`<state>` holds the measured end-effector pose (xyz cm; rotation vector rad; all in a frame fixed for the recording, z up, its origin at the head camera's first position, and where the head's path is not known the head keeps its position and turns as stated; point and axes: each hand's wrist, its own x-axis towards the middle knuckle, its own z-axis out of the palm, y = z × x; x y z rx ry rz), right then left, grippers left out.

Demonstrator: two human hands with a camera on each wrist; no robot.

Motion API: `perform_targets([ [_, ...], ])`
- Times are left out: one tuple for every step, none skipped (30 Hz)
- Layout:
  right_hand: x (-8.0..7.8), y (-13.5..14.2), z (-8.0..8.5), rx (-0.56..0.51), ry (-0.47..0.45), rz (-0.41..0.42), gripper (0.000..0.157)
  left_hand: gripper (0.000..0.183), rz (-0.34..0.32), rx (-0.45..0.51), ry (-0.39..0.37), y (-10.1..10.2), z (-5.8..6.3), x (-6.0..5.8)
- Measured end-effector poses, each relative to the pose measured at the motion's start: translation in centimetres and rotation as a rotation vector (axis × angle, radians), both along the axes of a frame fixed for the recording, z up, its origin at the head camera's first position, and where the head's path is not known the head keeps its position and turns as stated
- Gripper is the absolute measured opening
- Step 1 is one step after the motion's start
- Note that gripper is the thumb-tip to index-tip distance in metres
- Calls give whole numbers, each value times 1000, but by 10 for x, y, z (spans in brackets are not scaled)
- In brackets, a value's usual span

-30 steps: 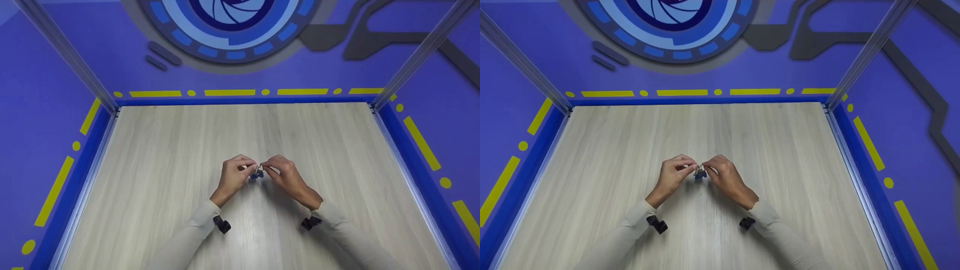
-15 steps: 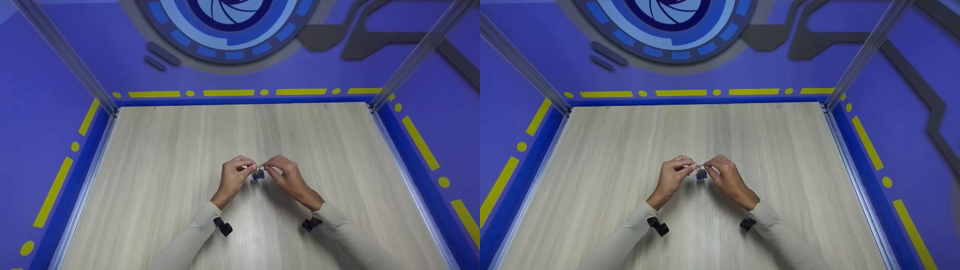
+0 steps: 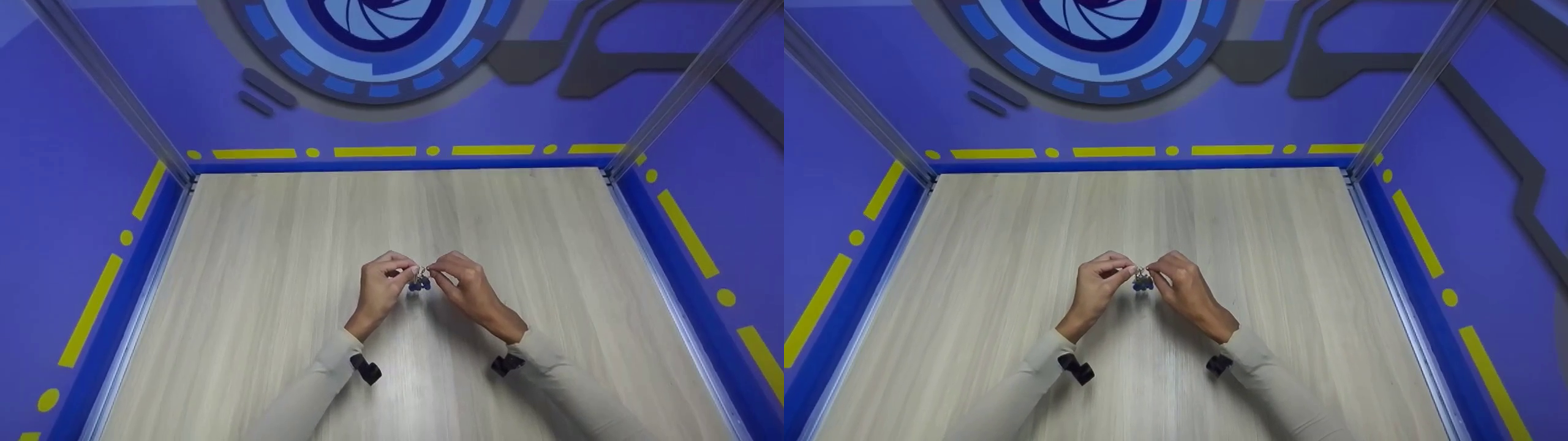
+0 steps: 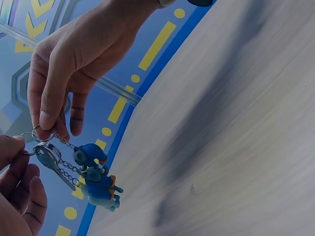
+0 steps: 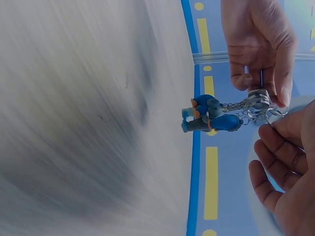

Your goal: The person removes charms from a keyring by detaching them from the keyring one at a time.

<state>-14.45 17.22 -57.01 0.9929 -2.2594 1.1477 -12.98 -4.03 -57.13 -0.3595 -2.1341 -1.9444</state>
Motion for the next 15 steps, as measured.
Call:
perform_targets([
  [0, 0, 0, -4, 2, 0, 16, 3, -5, 18, 1, 0, 0, 0],
  [0, 0, 1, -9, 3, -1, 15, 3, -6, 30, -4, 0, 0, 1],
  [0, 0, 1, -13, 1, -6, 15, 3, -6, 43, -10, 0, -1, 1],
  [0, 0, 2, -19, -5, -11, 14, 3, -6, 63, -19, 0, -1, 1],
  [0, 0, 2, -27, -14, -20, 13, 4, -5, 83, -29, 1, -2, 1],
  [0, 0, 2, -37, -29, -28, 13, 5, -6, 103, -37, 1, -3, 2],
  [1, 0, 3, -44, -46, -38, 12, 5, -6, 121, -45, 2, -4, 2],
  [1, 0, 3, -53, -67, -47, 11, 5, -4, 131, -55, 2, -5, 2],
  [1, 0, 3, -64, -94, -55, 11, 5, -5, 139, -63, 2, -6, 2],
  [2, 0, 3, -77, -125, -62, 11, 5, -4, 140, -71, 3, -7, 2],
  [2, 0, 3, -88, -157, -68, 10, 5, -4, 137, -78, 2, -8, 2],
  [3, 0, 4, -102, -193, -72, 9, 5, -4, 130, -84, 2, -8, 2],
  [4, 1, 4, -114, -228, -81, 8, 5, -9, 117, -91, 2, -9, 2],
  [5, 2, 4, -127, -261, -88, 8, 5, -14, 104, -98, 2, -10, 2],
  [6, 2, 4, -138, -291, -94, 7, 5, -20, 88, -103, 2, -10, 2],
])
